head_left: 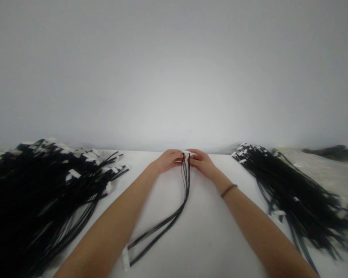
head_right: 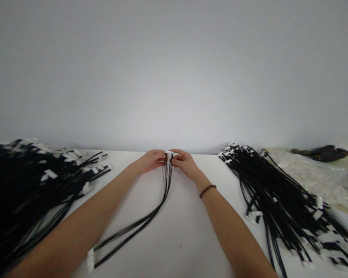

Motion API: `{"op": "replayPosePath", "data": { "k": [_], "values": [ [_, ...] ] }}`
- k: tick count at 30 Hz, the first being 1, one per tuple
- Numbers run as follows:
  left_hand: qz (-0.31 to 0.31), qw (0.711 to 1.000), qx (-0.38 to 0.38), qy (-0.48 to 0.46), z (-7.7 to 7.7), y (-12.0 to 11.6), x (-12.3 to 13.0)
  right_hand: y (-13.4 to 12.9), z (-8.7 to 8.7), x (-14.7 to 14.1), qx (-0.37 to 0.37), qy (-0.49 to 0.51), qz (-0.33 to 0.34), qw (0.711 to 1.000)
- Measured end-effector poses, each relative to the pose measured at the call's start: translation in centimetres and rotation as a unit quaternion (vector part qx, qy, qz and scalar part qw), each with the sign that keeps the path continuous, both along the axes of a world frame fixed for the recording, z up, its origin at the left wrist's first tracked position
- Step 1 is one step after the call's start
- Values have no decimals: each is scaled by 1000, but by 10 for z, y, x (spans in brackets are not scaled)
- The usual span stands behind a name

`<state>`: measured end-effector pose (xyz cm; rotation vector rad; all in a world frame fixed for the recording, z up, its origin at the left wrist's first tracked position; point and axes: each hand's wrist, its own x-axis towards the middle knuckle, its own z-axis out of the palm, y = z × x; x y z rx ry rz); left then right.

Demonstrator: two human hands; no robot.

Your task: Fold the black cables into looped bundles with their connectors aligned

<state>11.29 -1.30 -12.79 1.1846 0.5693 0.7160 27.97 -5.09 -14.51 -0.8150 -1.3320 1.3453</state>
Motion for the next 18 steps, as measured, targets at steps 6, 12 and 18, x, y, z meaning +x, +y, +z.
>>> {"op": "replayPosePath", "data": {
  "k": [6,12,18],
  "values": [
    [-9,1000,18,4,0,-1,2,-1,0,-1,5,-19,-21,1000],
    [-2,997,77,20,-4,-3,3,-3,2,-5,38,-64,-10,997],
    [-4,992,113,49,-6,-3,2,-4,-3,-11,67,-142,-3,988]
  ]
}}
